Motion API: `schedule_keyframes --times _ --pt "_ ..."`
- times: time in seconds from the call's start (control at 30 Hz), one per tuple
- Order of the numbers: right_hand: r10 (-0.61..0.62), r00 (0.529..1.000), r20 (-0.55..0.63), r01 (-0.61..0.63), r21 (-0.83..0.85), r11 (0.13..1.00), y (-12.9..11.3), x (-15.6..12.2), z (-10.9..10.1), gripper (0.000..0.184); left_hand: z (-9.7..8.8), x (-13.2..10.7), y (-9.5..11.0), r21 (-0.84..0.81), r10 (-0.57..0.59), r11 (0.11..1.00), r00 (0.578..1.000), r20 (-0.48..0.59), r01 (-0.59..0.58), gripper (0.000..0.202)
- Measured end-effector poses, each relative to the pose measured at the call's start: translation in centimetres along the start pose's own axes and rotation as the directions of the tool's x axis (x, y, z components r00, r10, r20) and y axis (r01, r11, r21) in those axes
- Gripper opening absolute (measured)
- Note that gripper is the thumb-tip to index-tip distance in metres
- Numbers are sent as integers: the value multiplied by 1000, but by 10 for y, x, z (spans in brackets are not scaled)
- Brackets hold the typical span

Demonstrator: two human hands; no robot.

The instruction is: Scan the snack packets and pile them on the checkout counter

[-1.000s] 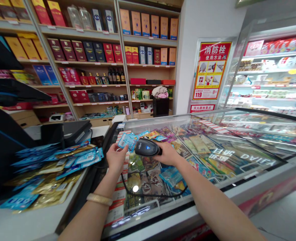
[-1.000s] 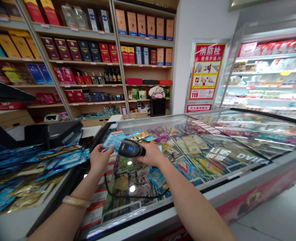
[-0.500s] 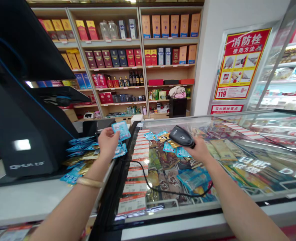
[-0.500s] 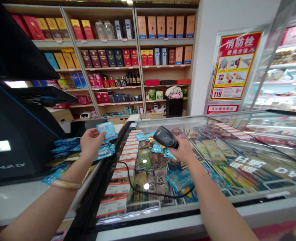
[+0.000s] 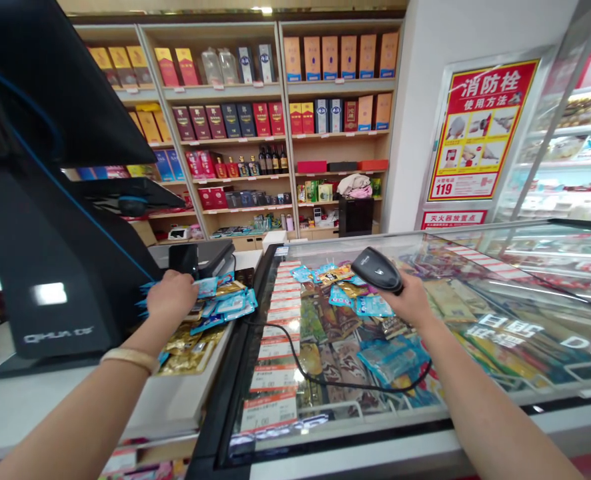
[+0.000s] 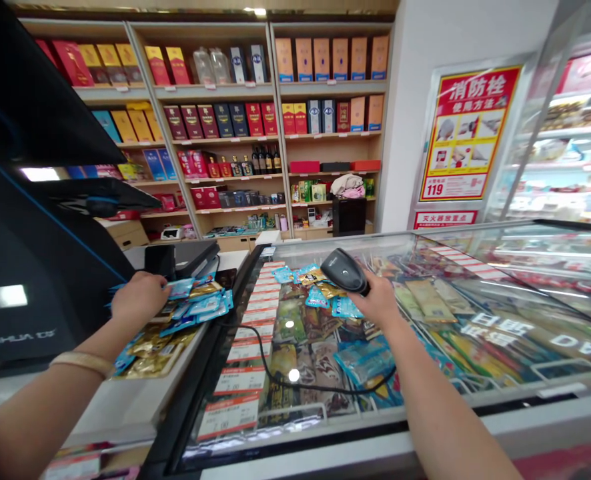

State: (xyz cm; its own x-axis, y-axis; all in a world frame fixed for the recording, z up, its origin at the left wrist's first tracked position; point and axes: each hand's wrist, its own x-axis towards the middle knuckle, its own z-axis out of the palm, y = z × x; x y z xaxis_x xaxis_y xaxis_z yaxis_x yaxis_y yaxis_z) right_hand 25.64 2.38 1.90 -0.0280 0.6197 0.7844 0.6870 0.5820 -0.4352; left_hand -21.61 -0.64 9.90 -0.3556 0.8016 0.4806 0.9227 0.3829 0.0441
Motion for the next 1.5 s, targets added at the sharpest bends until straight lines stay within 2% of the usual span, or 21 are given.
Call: schedule_keyframes --times 0.07,0.1,0.2,0.3,0.37,0.47,0.57,0.63,0.73,0.8,0.9,1.03,1.17,1.27,1.37,1.5 --pt "16 1000 -9 -16 -20 1000 1 2 -6 29 -4 -4 3 99 37 995 999 -37 -33 27" --pt "23 1000 -11 -23 -31 999 0 4 -9 29 -6 -5 6 116 62 992 994 -95 -51 31" --pt "66 998 5 -66 -62 996 0 9 -19 23 -7 -6 26 55 138 990 952 -274 -128 41" --pt "116 992 -43 -121 -128 984 3 12 -24 22 1 -10 71 -87 274 945 907 -320 -317 42" --pt "138 989 -60 -145 -153 978 5 13 -26 22 10 -20 114 -224 399 851 863 -311 -474 40" --pt "166 985 -54 -172 -161 972 9 13 -26 23 25 -45 185 -405 574 669 780 -251 -623 37" --pt "190 981 -43 -194 -160 968 12 13 -25 25 37 -74 245 -459 709 568 689 -150 -683 43" --pt "216 976 -43 -220 -166 961 14 13 -24 28 43 -87 274 -467 763 554 644 -46 -689 51" --pt "248 968 -35 -250 -175 952 18 14 -23 31 50 -95 297 -455 792 579 600 115 -677 66" --pt "259 965 -28 -260 -174 950 19 14 -22 30 54 -93 304 -448 796 588 581 171 -673 71" --pt "264 964 -36 -266 -175 948 20 15 -20 27 56 -89 307 -453 806 578 562 188 -678 67" --pt "256 966 -31 -257 -198 946 18 15 -16 26 57 -90 306 -477 801 576 574 169 -664 65" --pt "247 969 3 -241 -195 951 17 14 -13 30 57 -97 297 -545 783 538 621 40 -643 67" --pt "245 969 14 -238 -180 954 18 13 -12 33 55 -100 279 -579 732 542 681 -32 -609 62" --pt "226 973 43 -216 -159 963 15 13 -12 32 52 -95 251 -543 654 608 753 -72 -580 59" --pt "115 974 194 -90 -132 987 5 14 -9 27 49 -80 208 -431 575 705 810 -115 -562 56"
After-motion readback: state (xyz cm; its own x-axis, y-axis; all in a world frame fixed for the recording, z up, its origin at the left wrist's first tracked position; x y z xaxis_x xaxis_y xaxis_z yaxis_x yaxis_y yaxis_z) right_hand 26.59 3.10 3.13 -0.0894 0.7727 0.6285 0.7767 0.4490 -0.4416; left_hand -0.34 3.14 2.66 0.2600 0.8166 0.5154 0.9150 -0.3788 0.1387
